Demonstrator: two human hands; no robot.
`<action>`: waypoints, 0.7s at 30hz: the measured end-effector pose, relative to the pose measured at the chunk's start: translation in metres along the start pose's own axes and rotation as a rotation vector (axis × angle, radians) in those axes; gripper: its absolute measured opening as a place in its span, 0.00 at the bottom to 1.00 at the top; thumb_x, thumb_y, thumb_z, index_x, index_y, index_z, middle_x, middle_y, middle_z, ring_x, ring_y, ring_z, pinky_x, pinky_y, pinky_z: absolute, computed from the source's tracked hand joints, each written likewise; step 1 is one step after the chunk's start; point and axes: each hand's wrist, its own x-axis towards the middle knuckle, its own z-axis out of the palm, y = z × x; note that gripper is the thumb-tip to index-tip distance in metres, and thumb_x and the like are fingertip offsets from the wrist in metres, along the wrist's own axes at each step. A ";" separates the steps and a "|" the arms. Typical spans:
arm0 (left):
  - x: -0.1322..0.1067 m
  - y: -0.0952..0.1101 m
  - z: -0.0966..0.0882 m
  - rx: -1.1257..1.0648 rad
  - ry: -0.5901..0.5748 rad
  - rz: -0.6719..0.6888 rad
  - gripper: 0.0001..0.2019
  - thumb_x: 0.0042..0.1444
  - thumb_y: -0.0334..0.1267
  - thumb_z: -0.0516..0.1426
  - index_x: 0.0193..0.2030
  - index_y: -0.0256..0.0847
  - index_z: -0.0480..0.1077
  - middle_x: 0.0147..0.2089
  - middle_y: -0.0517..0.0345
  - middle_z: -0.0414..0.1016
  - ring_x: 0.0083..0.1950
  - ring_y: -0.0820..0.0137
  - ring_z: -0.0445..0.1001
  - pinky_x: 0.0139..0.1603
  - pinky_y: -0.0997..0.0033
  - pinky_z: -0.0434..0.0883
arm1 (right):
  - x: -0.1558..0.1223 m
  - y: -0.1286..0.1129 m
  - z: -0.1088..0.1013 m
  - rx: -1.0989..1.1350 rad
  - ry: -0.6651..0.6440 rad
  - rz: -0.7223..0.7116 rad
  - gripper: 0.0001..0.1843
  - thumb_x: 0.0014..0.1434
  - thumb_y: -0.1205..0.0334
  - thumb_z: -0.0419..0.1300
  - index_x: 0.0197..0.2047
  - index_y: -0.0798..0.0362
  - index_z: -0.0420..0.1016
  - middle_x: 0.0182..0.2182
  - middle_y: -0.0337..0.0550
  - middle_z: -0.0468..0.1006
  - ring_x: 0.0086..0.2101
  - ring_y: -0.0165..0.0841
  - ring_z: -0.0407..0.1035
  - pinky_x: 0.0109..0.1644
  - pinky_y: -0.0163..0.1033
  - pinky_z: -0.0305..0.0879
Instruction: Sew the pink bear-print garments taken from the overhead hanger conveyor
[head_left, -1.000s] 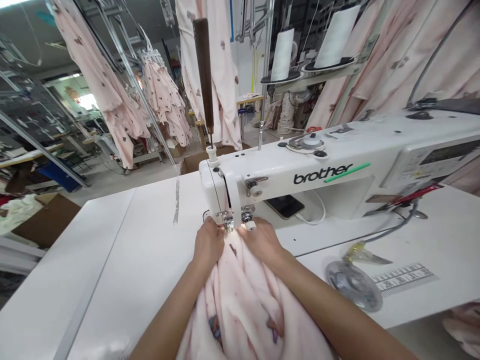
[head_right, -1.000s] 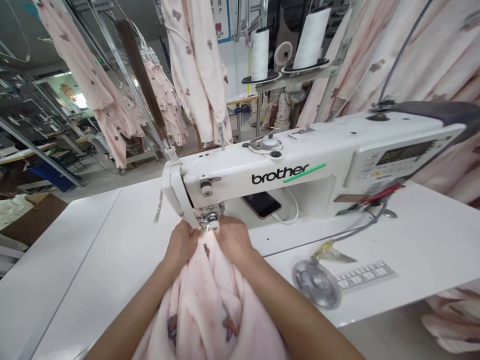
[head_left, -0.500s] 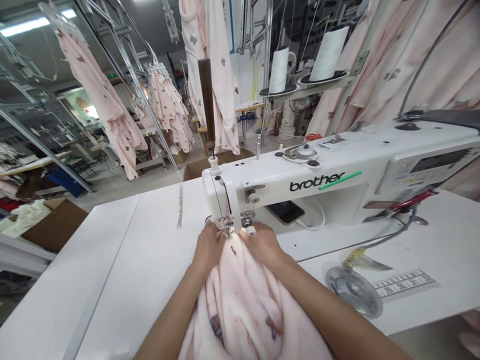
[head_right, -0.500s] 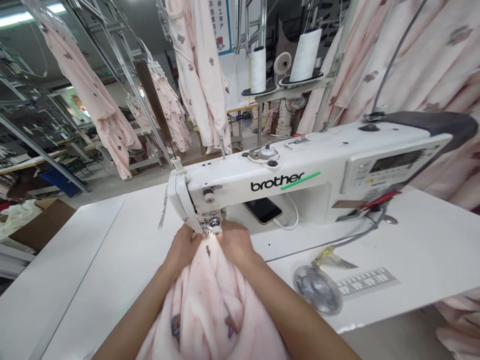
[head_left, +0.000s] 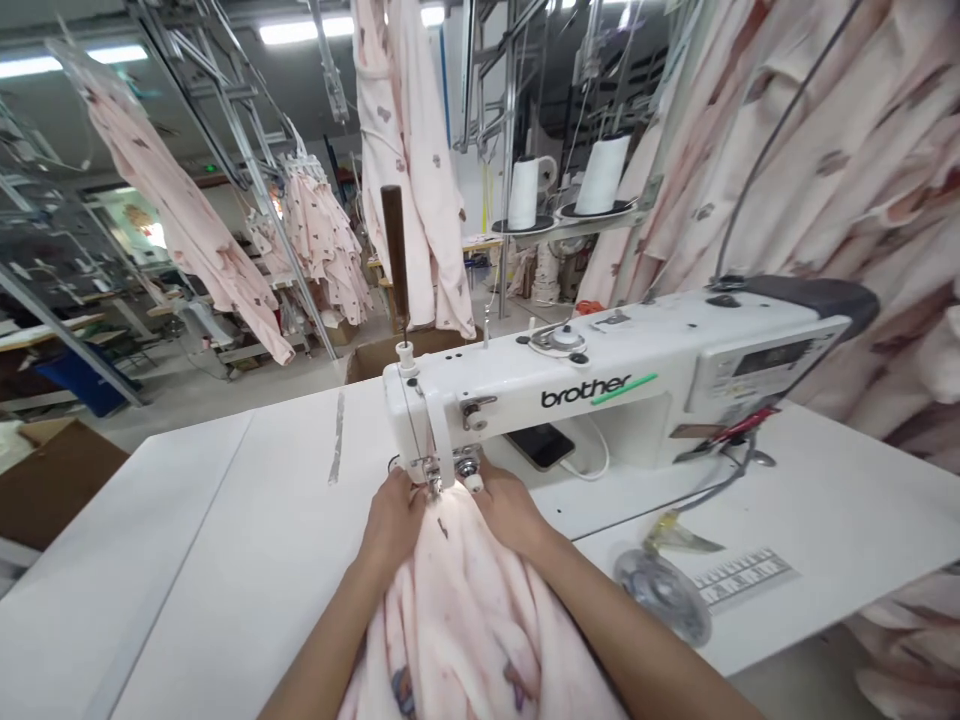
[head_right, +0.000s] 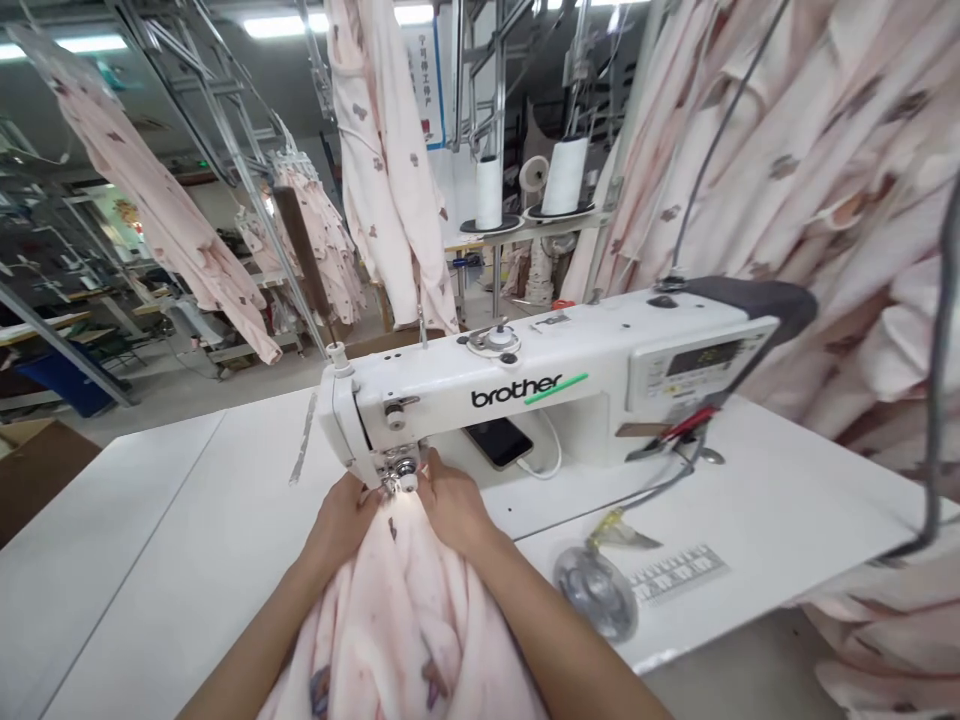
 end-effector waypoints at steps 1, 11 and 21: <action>0.000 -0.001 0.000 -0.007 -0.006 -0.001 0.10 0.56 0.30 0.49 0.44 0.36 0.67 0.45 0.48 0.71 0.48 0.62 0.70 0.47 0.66 0.64 | 0.000 0.000 0.000 0.002 0.006 -0.005 0.15 0.67 0.64 0.43 0.50 0.59 0.65 0.40 0.51 0.76 0.42 0.40 0.70 0.41 0.36 0.62; -0.002 -0.004 -0.005 -0.096 -0.003 0.027 0.10 0.49 0.26 0.49 0.37 0.38 0.67 0.38 0.56 0.73 0.40 0.67 0.71 0.39 0.72 0.63 | 0.000 0.009 0.010 0.045 0.066 -0.104 0.26 0.66 0.59 0.34 0.54 0.62 0.65 0.40 0.57 0.76 0.43 0.45 0.71 0.43 0.43 0.68; -0.012 -0.008 0.006 -0.149 0.141 0.020 0.11 0.56 0.31 0.45 0.43 0.39 0.65 0.44 0.52 0.73 0.45 0.65 0.70 0.45 0.69 0.64 | 0.011 0.037 0.032 0.125 0.085 -0.172 0.32 0.62 0.45 0.35 0.45 0.54 0.74 0.43 0.53 0.76 0.47 0.46 0.69 0.48 0.46 0.68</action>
